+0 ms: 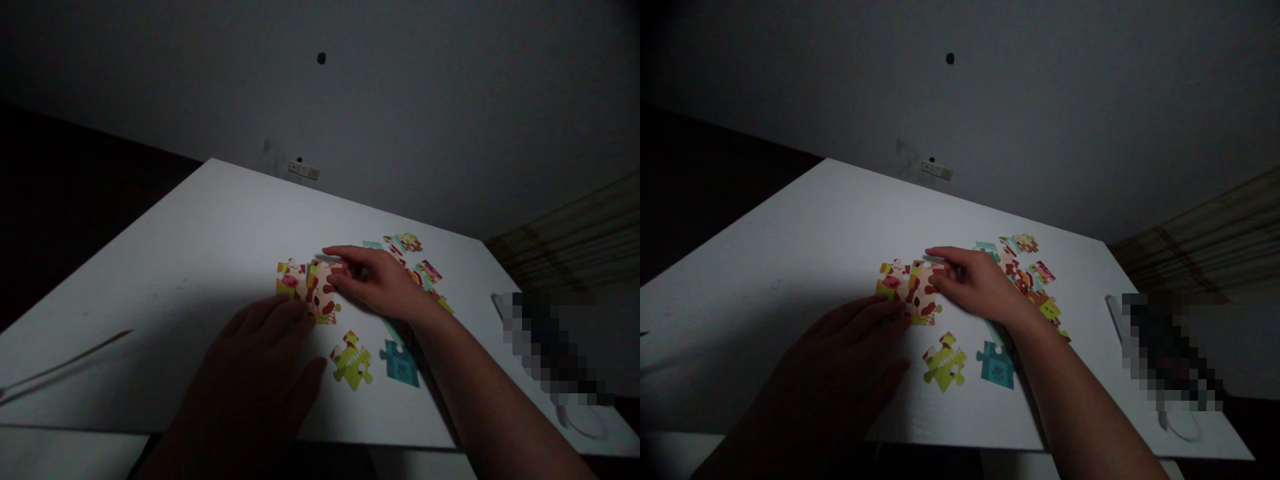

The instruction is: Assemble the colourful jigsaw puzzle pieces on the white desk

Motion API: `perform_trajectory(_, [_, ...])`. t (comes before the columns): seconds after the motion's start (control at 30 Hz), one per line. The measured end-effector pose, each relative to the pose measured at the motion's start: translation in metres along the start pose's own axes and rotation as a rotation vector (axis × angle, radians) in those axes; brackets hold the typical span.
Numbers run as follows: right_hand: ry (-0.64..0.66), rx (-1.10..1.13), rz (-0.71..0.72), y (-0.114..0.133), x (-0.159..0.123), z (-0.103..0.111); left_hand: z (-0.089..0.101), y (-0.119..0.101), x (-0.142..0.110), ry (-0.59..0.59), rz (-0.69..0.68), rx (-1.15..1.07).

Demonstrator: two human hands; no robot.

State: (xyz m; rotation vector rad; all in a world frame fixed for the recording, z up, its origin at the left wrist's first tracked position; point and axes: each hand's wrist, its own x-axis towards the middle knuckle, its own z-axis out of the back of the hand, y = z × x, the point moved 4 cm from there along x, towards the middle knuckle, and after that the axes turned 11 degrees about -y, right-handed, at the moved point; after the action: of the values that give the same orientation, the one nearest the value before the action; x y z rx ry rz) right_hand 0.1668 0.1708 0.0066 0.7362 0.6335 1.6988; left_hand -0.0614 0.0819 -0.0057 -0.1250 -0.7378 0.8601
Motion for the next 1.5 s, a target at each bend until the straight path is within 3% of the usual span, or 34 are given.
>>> perform_trajectory(0.17, [0.008, -0.032, 0.015, 0.0, 0.0, 0.005, 0.001, -0.001, 0.001, -0.023, -0.002, 0.017])
perform_trajectory(0.33, [0.015, -0.002, -0.056, -0.004, -0.001, 0.005, 0.001, -0.001, 0.003, -0.063, -0.018, 0.021])
perform_trajectory(0.57, [0.12, 0.058, -0.062, -0.004, -0.004, 0.004, 0.0, 0.002, 0.001, -0.061, -0.012, 0.027])
perform_trajectory(1.1, [0.034, 0.233, -0.204, -0.014, 0.001, 0.004, 0.001, 0.001, 0.002, -0.112, -0.05, 0.037])
perform_trajectory(1.37, [-0.071, -0.044, -0.092, -0.011, 0.005, 0.009, 0.0, 0.001, 0.001, -0.042, -0.018, 0.023])
perform_trajectory(1.5, [-0.079, -0.057, -0.094, -0.01, 0.006, 0.01, -0.001, 0.001, -0.001, -0.029, -0.015, 0.038])
